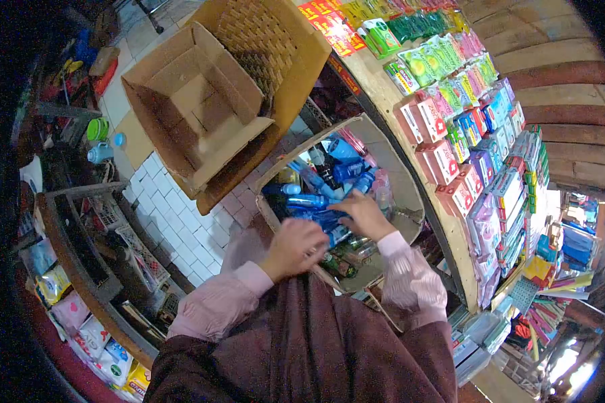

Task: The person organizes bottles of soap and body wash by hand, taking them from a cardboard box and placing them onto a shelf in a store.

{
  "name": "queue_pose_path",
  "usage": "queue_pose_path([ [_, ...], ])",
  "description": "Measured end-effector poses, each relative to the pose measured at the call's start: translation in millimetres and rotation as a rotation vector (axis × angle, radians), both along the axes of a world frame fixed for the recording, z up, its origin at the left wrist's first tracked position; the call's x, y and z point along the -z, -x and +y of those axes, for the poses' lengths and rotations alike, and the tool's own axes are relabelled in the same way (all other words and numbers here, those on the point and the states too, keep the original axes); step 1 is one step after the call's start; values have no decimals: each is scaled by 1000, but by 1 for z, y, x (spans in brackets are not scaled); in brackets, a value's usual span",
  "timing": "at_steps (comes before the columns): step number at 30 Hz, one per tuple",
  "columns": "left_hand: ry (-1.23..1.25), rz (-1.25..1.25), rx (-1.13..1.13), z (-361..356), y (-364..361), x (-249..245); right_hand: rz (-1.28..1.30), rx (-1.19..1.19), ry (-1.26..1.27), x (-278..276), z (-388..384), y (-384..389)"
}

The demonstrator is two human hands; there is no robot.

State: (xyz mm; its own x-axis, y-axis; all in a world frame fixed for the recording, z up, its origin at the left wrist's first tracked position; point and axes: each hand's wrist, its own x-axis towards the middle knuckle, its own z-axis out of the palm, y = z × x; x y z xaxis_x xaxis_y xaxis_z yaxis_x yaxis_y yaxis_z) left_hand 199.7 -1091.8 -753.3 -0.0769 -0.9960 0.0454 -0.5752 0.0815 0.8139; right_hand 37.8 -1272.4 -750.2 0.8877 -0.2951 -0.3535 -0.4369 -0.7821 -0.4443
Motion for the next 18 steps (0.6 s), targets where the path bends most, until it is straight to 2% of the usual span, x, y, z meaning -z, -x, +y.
queue_pose_path([
  [3,77,-134,-218,-33,-29,-10,-45,85,-59,11,17,16],
  [5,66,-242,-208,-50,-35,7,-35,110,-72,3,21,20],
  [6,65,-292,-202,-60,-36,18,8,51,-76,-5,19,20],
  [8,-94,-400,-74,-81,-36,44,100,-67,-85,-19,13,17],
  [11,-207,-743,73,-103,-30,68,42,99,-393,-11,-13,0],
  [12,-242,-882,124,-106,-27,71,-110,242,-311,-3,-16,-11],
  [13,-248,-894,132,-105,-25,73,-262,387,-226,8,-18,-25],
  [15,-255,-926,154,-104,-24,74,-338,548,-135,39,-29,-49],
  [16,-286,-870,144,-107,-22,83,-254,524,-28,50,-32,-60],
  [18,-262,-965,199,-115,-22,75,-80,463,180,67,-35,-80],
])
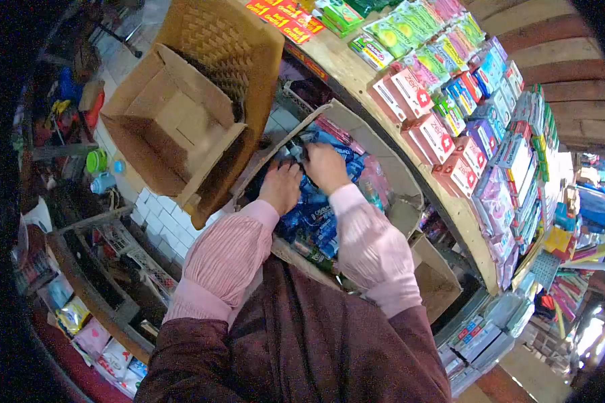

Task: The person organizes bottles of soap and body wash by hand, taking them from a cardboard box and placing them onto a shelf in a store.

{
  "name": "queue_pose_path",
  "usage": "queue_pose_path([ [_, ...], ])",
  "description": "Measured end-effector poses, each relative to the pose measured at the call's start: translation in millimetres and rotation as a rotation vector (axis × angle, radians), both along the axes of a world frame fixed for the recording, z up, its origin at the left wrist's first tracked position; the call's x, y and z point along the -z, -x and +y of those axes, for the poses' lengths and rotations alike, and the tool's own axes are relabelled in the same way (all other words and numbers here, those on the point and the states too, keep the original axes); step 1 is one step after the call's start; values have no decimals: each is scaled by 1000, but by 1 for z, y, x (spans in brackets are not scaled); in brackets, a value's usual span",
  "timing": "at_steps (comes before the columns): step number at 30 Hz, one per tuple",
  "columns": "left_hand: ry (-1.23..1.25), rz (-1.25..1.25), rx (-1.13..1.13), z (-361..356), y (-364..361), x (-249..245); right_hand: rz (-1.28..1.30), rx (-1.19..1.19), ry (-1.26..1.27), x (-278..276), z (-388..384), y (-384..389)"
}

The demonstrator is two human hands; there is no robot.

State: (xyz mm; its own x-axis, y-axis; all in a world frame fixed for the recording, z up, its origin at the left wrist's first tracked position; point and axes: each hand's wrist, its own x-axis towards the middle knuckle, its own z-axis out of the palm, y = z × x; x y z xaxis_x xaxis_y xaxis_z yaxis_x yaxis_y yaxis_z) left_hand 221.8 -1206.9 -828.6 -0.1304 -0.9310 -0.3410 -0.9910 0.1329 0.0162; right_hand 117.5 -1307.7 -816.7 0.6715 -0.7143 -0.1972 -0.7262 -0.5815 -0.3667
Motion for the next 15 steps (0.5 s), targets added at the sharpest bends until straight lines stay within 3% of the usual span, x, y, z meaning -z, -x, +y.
queue_pose_path([
  [4,-49,45,8,-6,2,5,133,-58,113,46,-3,-12],
  [7,125,50,22,-1,2,18,259,-110,-95,35,-21,-11],
  [8,-27,100,5,-8,3,13,315,-117,-189,35,-24,-13],
  [11,116,110,51,3,7,11,319,-186,-215,34,-21,-6],
  [12,-137,129,36,-2,4,-2,291,-157,-231,32,-18,-6],
  [15,-230,249,-31,14,2,-1,239,-226,-336,14,-12,8],
])
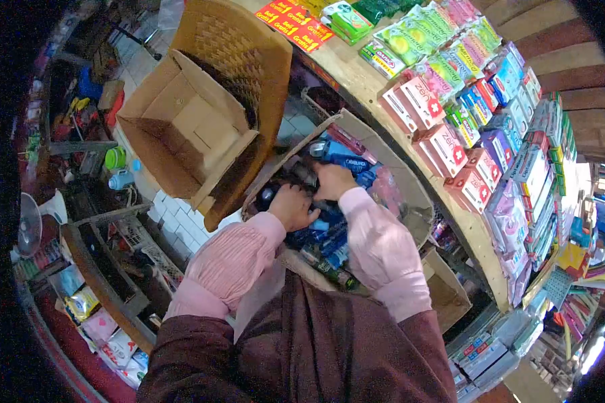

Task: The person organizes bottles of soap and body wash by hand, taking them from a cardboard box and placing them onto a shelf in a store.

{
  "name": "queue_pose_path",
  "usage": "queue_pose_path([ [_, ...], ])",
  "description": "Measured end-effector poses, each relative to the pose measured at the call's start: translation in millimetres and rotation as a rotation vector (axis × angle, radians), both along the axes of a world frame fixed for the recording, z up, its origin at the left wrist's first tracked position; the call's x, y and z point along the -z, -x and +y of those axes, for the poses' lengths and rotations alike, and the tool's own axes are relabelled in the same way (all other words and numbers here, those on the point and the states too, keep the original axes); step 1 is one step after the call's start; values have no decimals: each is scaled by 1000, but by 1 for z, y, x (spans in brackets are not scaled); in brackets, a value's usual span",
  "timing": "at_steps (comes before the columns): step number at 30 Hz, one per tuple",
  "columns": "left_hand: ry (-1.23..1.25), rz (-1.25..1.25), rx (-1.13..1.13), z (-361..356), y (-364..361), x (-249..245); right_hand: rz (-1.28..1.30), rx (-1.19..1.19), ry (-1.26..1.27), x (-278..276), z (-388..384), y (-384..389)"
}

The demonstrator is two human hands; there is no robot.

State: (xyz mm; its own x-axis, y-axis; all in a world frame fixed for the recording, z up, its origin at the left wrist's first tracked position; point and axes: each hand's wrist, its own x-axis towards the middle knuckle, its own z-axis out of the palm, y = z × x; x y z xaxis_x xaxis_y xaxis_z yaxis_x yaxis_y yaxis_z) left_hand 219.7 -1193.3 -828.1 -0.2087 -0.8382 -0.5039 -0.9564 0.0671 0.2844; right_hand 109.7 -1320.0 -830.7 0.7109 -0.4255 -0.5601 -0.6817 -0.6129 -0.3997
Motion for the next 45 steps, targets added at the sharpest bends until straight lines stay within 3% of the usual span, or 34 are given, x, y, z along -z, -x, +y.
queue_pose_path([
  [4,-35,-56,61,24,6,-27,-212,-66,-80,-11,27,42],
  [5,-74,-35,60,30,11,-37,-195,-90,-58,-21,30,50],
  [9,182,63,-51,66,22,-37,11,-139,-61,-62,35,71],
  [16,58,83,-92,71,20,-44,-3,-317,-4,-52,40,99],
  [19,38,83,-99,70,22,-42,315,-314,-4,-53,28,61],
  [22,65,98,-96,71,22,-39,-187,86,95,-15,26,36],
  [24,70,123,-102,70,19,-42,-88,183,70,4,32,6],
  [26,2,102,-98,66,17,-44,-69,234,286,49,60,-14],
  [28,-10,121,-112,66,16,-45,-48,309,293,58,66,-16],
  [31,48,201,-170,69,15,-41,-45,462,-34,45,47,-12],
  [34,29,324,-311,68,11,-40,-412,405,-87,49,41,12],
  [35,-9,409,-401,63,7,-45,-389,468,-244,28,40,17],
  [36,-47,493,-489,58,5,-47,-547,467,-198,13,45,26],
  [39,235,690,-649,55,2,-47,-763,520,-128,-37,64,44],
  [42,316,399,-367,52,11,-70,-791,563,-123,-84,99,52],
  [43,362,621,-404,56,8,-69,-867,536,-126,-94,111,54],
  [45,145,834,-438,72,1,-91,-961,372,-125,-111,120,59],
])
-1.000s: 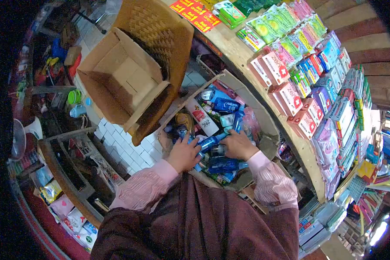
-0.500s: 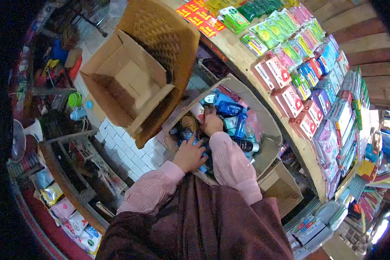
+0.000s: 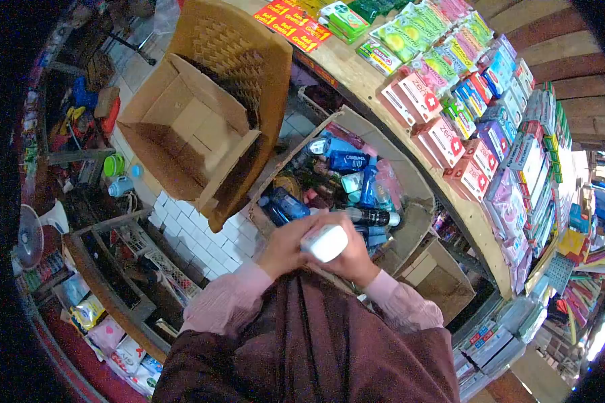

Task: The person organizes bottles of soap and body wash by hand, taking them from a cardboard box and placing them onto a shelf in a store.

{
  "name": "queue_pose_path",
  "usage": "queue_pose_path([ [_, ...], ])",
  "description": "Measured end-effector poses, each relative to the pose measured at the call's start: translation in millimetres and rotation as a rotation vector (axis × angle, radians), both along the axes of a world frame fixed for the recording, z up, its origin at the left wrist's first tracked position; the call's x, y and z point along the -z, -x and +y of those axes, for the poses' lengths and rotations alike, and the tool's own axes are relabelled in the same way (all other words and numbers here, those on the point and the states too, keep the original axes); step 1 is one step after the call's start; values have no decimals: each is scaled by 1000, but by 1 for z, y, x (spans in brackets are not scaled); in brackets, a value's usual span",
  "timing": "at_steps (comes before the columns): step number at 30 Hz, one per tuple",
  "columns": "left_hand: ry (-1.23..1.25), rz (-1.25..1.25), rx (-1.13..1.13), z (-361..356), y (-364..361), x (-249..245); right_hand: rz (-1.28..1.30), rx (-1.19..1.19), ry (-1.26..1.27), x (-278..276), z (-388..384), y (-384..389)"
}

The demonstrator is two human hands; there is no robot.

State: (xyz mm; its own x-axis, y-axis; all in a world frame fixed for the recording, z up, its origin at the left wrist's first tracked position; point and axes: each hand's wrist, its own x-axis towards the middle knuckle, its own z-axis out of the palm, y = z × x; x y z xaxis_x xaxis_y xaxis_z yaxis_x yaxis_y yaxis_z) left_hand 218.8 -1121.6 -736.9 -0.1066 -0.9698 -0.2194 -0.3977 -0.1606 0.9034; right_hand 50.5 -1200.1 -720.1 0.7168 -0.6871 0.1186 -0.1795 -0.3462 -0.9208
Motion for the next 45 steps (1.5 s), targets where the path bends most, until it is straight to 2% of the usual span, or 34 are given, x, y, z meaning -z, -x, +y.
queue_pose_path([
  [1,-78,125,30,10,-3,-11,-14,-109,70,-8,-1,3],
  [3,-14,144,7,38,-6,-21,-61,-296,-152,-13,-6,18],
  [5,-52,114,4,77,-7,-21,-43,-376,-153,-10,-26,16],
  [6,-92,176,-25,91,-7,-21,2,-285,-101,3,-34,13],
  [7,-132,237,-55,102,-6,-21,82,-152,-198,19,-40,5],
  [8,-106,272,-114,111,-4,-19,194,-55,-187,42,-46,-7],
  [9,-135,282,-154,118,0,-14,254,55,-378,67,-49,-19],
  [11,-194,299,-242,127,8,-5,324,29,-359,132,-56,-39],
  [13,-156,218,-223,119,10,-8,523,-17,-323,141,-55,-75],
  [15,-192,179,-199,115,12,-10,469,-115,-162,194,-33,-95],
  [18,-36,115,-194,103,7,-17,641,47,-86,156,-3,-109],
  [21,-122,261,-257,109,1,-18,506,-20,12,138,8,-86],
  [24,-172,243,-294,118,-3,-17,450,-33,-30,114,17,-67],
  [27,-75,115,-185,129,-10,-7,510,-142,-194,81,10,-48],
  [30,-55,162,-174,126,-19,-17,248,-97,-368,49,-10,-26],
  [31,-27,195,-182,124,-21,-18,265,-79,-291,34,-26,-13],
  [32,-15,175,-187,126,-19,-16,407,37,-321,15,-37,-1],
  [33,-1,156,-192,129,-17,-11,463,139,-111,22,-48,21],
  [34,14,136,-199,130,-16,-9,637,212,-52,3,-61,31],
  [35,1,135,-187,130,-16,-10,889,285,5,9,-69,49],
  [36,-12,134,-180,129,-17,-12,775,272,209,28,-77,75],
  [37,-26,132,-174,129,-17,-14,715,288,266,33,-83,85],
  [39,-58,128,-166,129,-17,-16,886,259,188,43,-87,97],
  [42,-84,137,-177,133,-19,-16,1163,41,326,40,-100,95],
  [45,-51,127,-195,139,-19,-9,819,89,486,47,-114,48],
])
